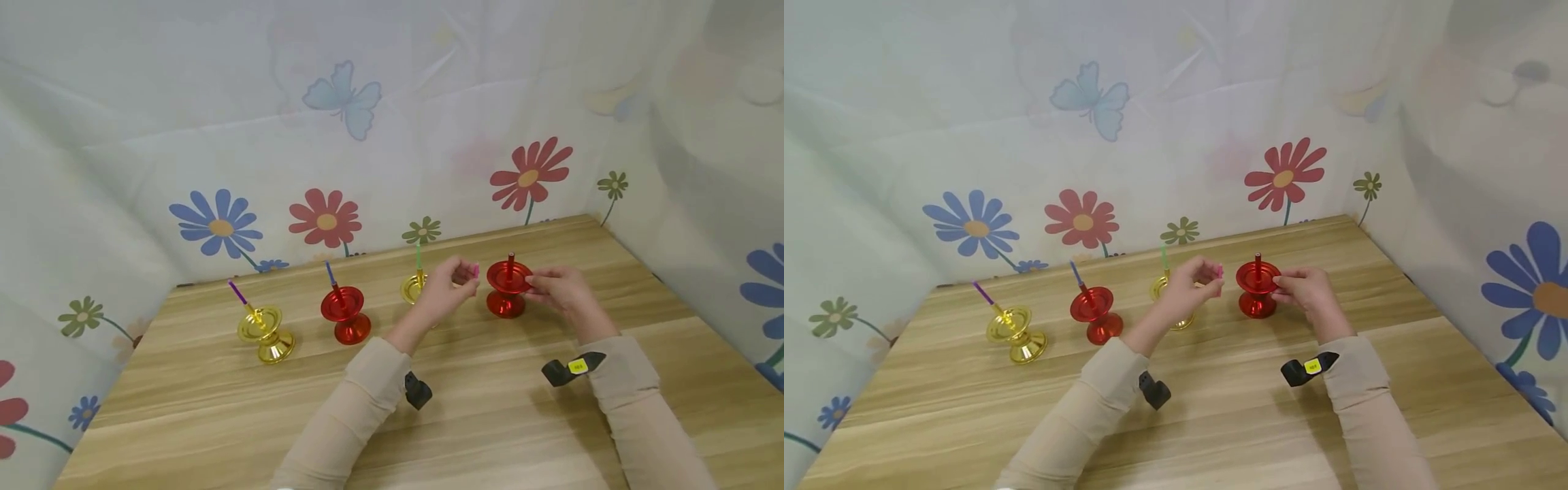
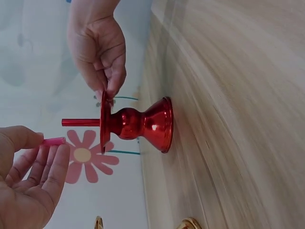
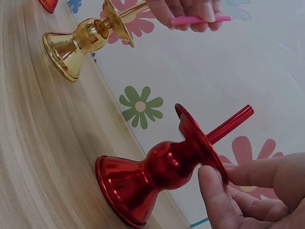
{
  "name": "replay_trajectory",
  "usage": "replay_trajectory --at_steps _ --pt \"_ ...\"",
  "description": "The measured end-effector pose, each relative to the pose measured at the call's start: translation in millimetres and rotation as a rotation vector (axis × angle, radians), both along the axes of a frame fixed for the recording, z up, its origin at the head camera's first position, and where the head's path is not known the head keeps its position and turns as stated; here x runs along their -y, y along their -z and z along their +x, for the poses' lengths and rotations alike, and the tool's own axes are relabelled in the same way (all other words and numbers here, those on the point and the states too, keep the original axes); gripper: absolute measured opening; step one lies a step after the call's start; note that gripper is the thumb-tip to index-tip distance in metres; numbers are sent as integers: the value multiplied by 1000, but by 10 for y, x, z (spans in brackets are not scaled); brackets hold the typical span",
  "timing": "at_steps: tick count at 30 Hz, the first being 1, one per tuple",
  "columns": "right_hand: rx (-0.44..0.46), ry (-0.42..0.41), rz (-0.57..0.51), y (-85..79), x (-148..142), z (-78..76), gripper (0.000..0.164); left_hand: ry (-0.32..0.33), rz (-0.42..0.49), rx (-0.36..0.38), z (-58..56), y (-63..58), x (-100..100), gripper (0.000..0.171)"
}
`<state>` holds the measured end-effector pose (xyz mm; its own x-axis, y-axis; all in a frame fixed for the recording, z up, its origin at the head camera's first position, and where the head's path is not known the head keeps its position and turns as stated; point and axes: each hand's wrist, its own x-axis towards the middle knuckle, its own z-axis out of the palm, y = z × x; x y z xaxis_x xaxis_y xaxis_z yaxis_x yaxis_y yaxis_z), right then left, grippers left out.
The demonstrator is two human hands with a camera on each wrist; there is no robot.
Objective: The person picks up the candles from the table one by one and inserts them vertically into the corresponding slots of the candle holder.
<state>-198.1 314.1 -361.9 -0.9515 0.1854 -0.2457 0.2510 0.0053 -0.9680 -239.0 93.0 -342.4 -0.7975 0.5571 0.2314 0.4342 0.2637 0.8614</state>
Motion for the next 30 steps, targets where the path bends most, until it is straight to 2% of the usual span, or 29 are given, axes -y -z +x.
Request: replay_trajectory --at_steps 6,10,18,30 --pt "-9 10 -23 23 -56 9 42 -1 44 45 -37 -62 -162 18" --pt "0 8 -15 16 -57 5 43 -15 55 49 -72 -120 -232 17" --pt "10 -10 -9 5 -18 -3 48 -33 50 -12 -135 -175 -317 17" --pt "-10 -31 -17 -20 3 6 47 -38 45 -63 -176 -273 -515 18"
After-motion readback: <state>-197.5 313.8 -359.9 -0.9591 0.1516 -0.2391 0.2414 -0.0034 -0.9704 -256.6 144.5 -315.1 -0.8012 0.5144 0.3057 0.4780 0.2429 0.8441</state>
